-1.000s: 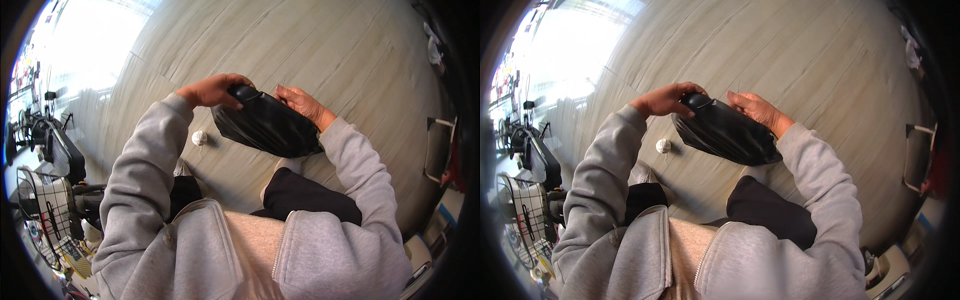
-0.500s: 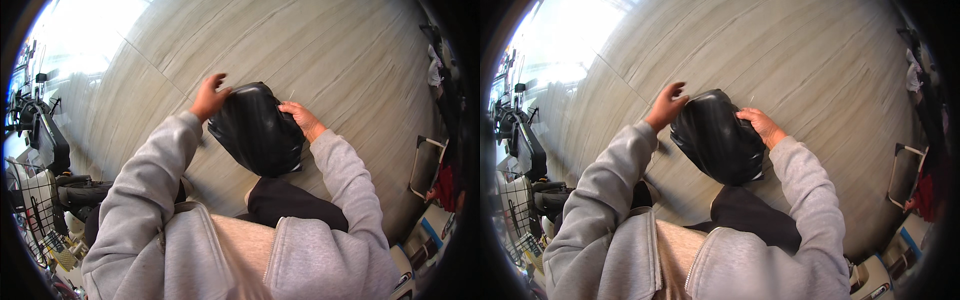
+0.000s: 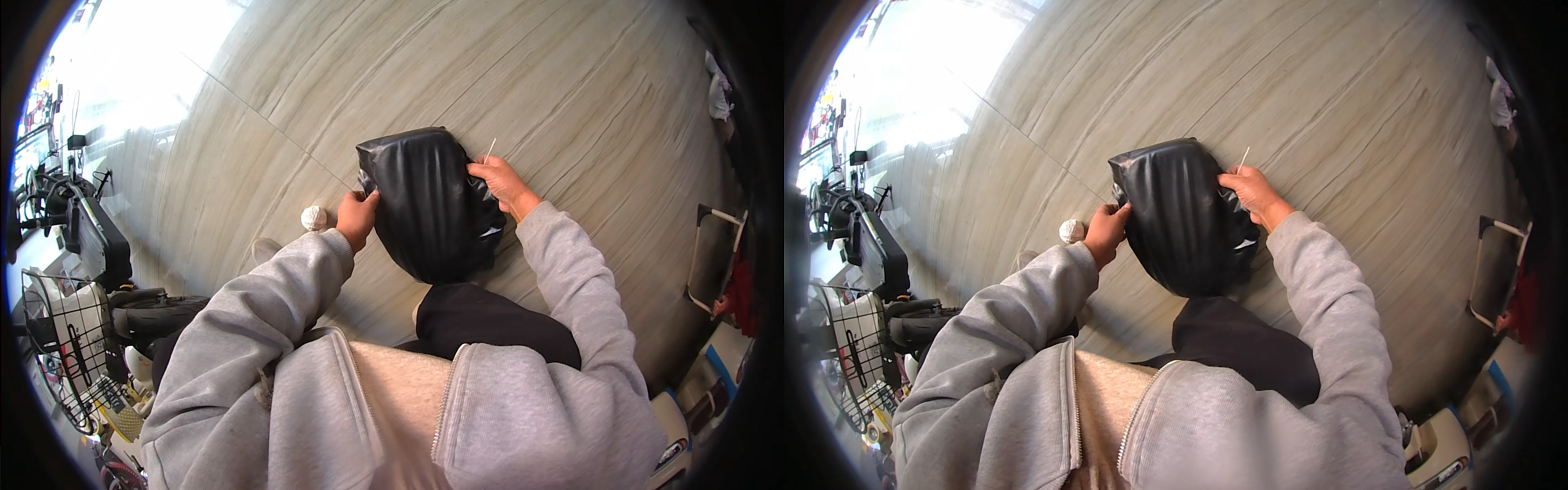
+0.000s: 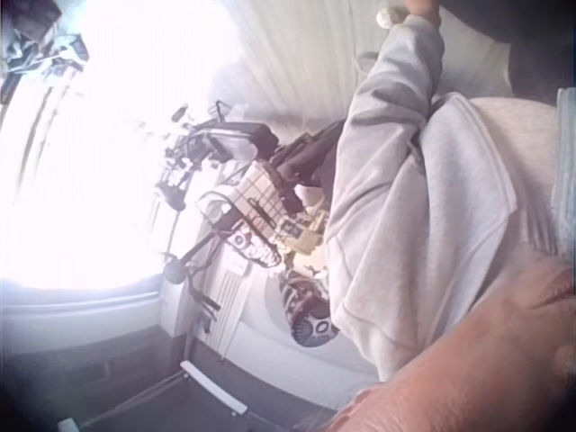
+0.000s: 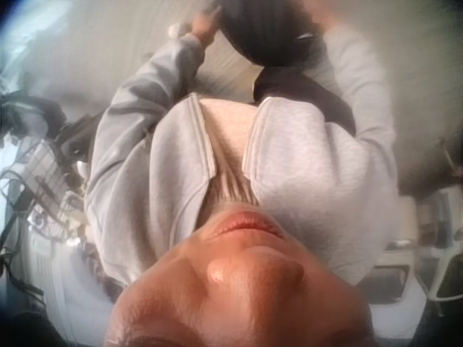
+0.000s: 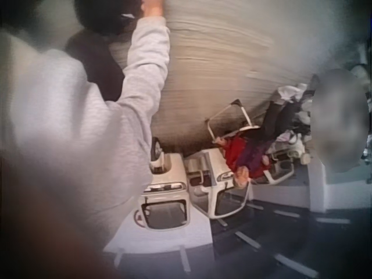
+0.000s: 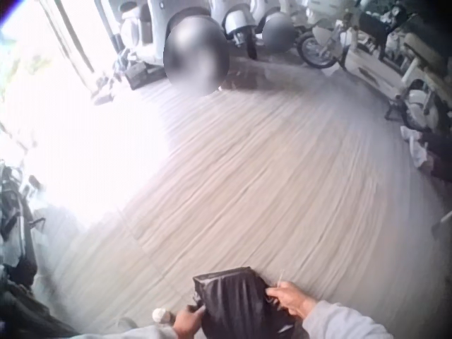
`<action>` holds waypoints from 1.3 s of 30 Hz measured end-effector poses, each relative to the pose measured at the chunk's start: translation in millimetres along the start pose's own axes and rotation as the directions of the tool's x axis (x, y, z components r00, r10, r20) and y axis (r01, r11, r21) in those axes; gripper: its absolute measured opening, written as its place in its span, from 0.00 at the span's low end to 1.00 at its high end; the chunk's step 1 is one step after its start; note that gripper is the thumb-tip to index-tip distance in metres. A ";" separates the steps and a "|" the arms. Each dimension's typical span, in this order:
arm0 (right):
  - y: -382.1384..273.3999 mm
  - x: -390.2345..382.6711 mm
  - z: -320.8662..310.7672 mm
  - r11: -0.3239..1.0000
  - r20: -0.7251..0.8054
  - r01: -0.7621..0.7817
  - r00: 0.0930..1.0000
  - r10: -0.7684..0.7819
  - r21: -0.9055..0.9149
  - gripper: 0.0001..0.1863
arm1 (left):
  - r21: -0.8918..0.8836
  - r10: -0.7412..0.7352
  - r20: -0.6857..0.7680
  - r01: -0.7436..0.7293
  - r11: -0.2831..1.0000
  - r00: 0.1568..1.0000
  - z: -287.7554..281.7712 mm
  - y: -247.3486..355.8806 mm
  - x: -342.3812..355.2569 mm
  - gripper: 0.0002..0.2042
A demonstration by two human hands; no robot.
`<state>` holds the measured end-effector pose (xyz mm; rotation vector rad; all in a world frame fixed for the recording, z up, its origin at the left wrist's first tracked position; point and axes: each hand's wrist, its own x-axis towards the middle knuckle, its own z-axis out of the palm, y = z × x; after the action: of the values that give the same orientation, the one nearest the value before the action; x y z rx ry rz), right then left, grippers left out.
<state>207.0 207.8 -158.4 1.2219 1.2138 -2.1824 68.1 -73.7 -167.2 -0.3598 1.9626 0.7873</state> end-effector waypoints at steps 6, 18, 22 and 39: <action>0.8 -3.1 2.0 0.998 0.012 -0.004 1.000 0.003 0.069 0.12 | -0.291 -0.073 0.159 0.118 0.949 0.985 2.9 10.2 0.0 0.21; 21.0 1.9 -5.3 0.951 -0.018 0.025 1.000 -0.020 0.310 0.08 | -0.617 0.006 0.279 0.174 0.768 0.960 4.0 21.8 -5.2 0.17; 22.2 -6.4 -8.8 0.942 -0.030 0.054 0.998 -0.047 0.330 0.09 | -0.706 0.167 0.184 0.012 0.708 0.969 13.2 24.8 -8.5 0.15; -17.4 -24.1 25.1 0.794 0.210 0.068 0.947 -0.241 0.604 0.15 | -0.822 0.238 0.248 0.074 0.565 0.939 8.9 60.4 -8.2 0.12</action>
<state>196.4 194.9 -123.3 0.9791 0.5351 -2.8717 45.3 -23.2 -140.3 -0.6318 1.1662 1.7187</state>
